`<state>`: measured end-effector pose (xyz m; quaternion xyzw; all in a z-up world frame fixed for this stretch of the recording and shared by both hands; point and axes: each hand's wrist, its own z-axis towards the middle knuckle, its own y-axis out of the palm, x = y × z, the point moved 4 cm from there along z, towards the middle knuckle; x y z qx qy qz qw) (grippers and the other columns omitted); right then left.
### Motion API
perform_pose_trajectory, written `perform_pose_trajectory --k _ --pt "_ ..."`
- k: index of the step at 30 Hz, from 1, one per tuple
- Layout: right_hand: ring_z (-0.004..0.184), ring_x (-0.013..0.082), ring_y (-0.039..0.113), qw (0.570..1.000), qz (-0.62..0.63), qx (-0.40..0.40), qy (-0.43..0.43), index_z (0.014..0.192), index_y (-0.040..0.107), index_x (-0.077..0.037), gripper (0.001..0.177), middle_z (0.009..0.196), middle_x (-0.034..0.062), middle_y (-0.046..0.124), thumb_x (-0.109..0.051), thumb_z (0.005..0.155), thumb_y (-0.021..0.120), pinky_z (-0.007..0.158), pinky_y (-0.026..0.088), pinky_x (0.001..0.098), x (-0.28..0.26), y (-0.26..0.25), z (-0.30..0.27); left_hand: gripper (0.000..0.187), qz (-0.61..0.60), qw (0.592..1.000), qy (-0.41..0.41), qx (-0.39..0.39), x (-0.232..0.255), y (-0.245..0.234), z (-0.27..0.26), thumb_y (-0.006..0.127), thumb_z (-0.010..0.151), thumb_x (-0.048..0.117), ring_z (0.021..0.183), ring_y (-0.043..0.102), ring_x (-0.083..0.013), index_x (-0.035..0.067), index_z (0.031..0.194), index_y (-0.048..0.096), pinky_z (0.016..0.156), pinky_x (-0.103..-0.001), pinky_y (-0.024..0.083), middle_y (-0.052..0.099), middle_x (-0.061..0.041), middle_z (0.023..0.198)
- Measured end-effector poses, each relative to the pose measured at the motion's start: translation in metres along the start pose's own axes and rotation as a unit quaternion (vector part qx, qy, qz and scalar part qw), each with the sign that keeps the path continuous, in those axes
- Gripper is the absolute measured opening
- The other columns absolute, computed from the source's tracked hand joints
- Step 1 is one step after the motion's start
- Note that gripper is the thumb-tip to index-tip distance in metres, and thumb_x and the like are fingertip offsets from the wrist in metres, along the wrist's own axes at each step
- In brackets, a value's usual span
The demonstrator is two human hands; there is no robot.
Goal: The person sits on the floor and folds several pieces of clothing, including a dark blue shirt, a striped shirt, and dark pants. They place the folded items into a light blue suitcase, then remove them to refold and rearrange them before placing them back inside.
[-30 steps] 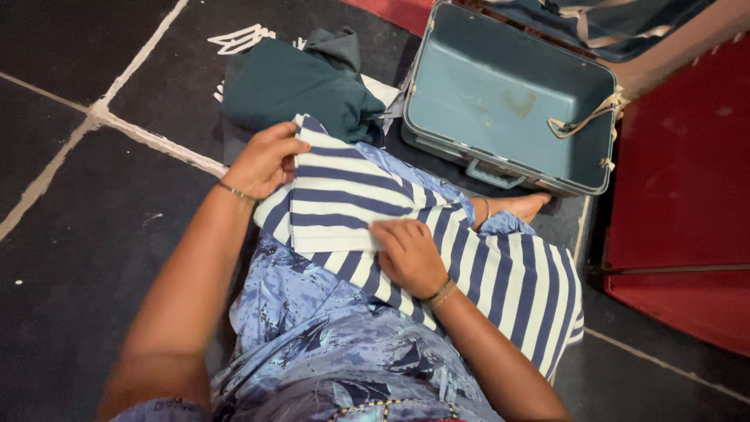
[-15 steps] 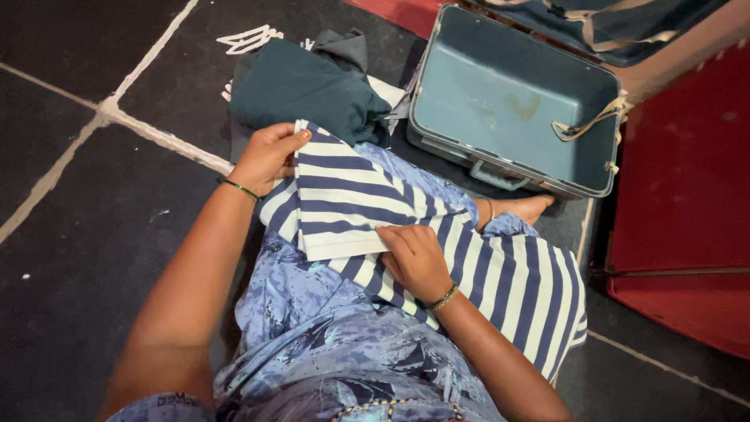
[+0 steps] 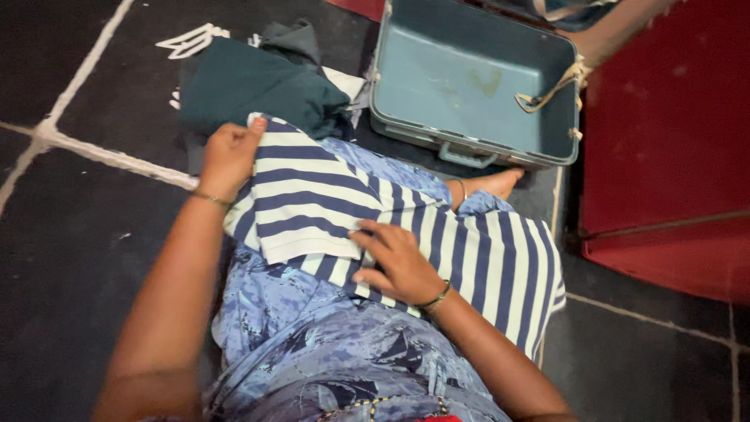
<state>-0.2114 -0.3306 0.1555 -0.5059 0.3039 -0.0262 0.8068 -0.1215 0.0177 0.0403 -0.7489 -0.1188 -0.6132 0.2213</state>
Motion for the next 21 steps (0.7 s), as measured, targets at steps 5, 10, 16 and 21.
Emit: perform_pose_trajectory --k 5,10,16,21 --pt "0.125 0.0361 0.055 0.986 -0.018 0.024 0.164 0.135 0.061 -0.007 0.054 0.14 0.017 0.058 -0.038 0.092 0.071 0.104 0.042 0.0453 0.037 -0.028 -0.053 0.04 -0.042 0.984 -0.121 -0.127 0.038 -0.029 -0.065 0.073 0.093 0.04 0.07 0.062 -0.0078 0.003 0.109 0.067 0.055 -0.024 0.054 0.065 -0.003 0.087" --pt "0.115 0.0301 0.061 0.968 0.009 0.023 0.249 0.128 0.065 -0.008 0.047 0.134 0.0127 0.062 -0.038 0.091 0.07 0.099 0.046 0.0419 0.05 -0.029 -0.082 0.042 -0.082 0.976 0.049 -0.198 0.063 -0.009 -0.082 0.072 0.091 0.018 0.095 0.065 -0.0083 0.0 0.127 0.061 0.077 -0.024 0.053 0.069 -0.003 0.114" --pt "0.112 0.0283 0.061 0.976 -0.055 -0.007 0.212 0.125 0.067 -0.009 0.046 0.128 0.0083 0.065 -0.038 0.089 0.072 0.095 0.042 0.0425 0.048 -0.019 -0.075 0.033 -0.151 0.967 0.074 -0.193 0.048 0.013 -0.028 0.059 0.104 0.011 0.101 0.066 -0.0091 -0.001 0.135 0.063 0.088 -0.024 0.055 0.071 -0.003 0.116" --pt "0.111 0.0268 0.061 0.975 -0.068 -0.015 0.21 0.125 0.067 -0.009 0.046 0.128 0.0076 0.065 -0.038 0.089 0.072 0.094 0.041 0.0432 0.047 -0.018 -0.074 0.038 -0.149 0.967 -0.05 -0.199 0.043 0.009 -0.017 0.061 0.104 0.019 0.075 0.054 -0.0084 0.008 0.14 0.063 0.059 -0.026 0.043 0.063 0.0 0.098"
